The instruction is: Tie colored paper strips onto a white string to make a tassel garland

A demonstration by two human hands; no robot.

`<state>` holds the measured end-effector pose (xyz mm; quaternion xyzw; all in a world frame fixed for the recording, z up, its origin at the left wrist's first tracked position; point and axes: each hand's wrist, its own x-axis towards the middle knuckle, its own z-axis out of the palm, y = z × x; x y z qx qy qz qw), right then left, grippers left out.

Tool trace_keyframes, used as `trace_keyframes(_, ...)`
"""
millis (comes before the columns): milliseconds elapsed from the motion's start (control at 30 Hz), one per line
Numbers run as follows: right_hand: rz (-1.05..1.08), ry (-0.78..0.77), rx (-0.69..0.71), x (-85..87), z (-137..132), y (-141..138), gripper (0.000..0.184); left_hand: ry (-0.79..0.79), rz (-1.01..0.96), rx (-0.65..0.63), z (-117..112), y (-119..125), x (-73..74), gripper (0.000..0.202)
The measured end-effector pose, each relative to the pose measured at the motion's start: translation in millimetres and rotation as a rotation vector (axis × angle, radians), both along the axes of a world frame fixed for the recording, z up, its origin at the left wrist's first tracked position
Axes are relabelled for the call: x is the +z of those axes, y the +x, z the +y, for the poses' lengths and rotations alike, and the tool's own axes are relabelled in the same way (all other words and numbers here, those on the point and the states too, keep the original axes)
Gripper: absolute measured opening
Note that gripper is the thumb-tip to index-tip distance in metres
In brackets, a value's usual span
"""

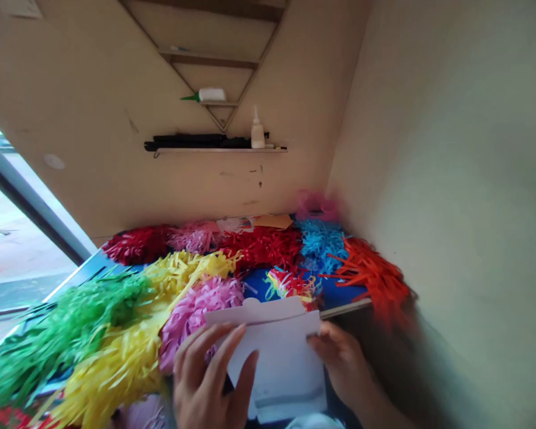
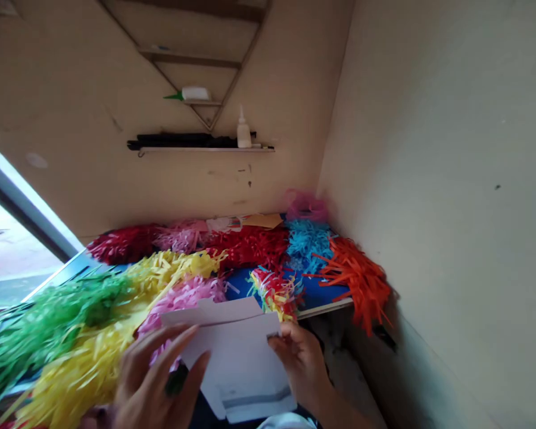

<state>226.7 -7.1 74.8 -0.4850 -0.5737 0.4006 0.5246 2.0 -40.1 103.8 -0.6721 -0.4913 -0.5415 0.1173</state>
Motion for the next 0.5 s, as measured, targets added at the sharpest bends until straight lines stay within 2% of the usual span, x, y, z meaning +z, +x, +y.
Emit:
trace_keyframes(33,0.03,-0.021,0.007,-9.5,-4.4,-2.6,0.041,-0.032,0.118,0.008,10.0,5.4,6.6,0.027)
trace_keyframes(100,0.059,-0.03,-0.01,-23.9,-7.4,-4.9,0.04,-0.166,0.224,0.0,27.4,13.1,12.6,0.016)
trace_keyframes(200,0.044,-0.024,-0.03,-38.4,-6.2,-2.8,0.039,-0.371,0.213,-0.079,40.7,16.2,7.0,0.013)
trace_keyframes(300,0.0,0.029,-0.082,-49.6,-6.3,-2.3,0.033,-0.494,0.173,-0.179,43.0,15.3,-2.5,0.014)
trace_keyframes(333,-0.047,0.109,-0.151,-52.2,-6.9,-3.7,0.026,-0.523,0.165,-0.2,42.8,15.7,-4.1,0.014)
trace_keyframes(400,-0.199,0.384,-0.311,-53.5,-8.0,-9.0,0.013,-0.577,0.16,-0.236,42.4,18.0,-3.7,0.016)
trace_keyframes(433,-0.29,0.535,-0.353,-51.8,-8.2,-12.3,0.016,-0.606,0.161,-0.258,42.2,19.7,-1.8,0.017)
trace_keyframes(500,-0.446,0.743,-0.309,-44.2,-6.5,-18.7,0.029,-0.652,0.17,-0.309,41.7,23.1,4.1,0.02)
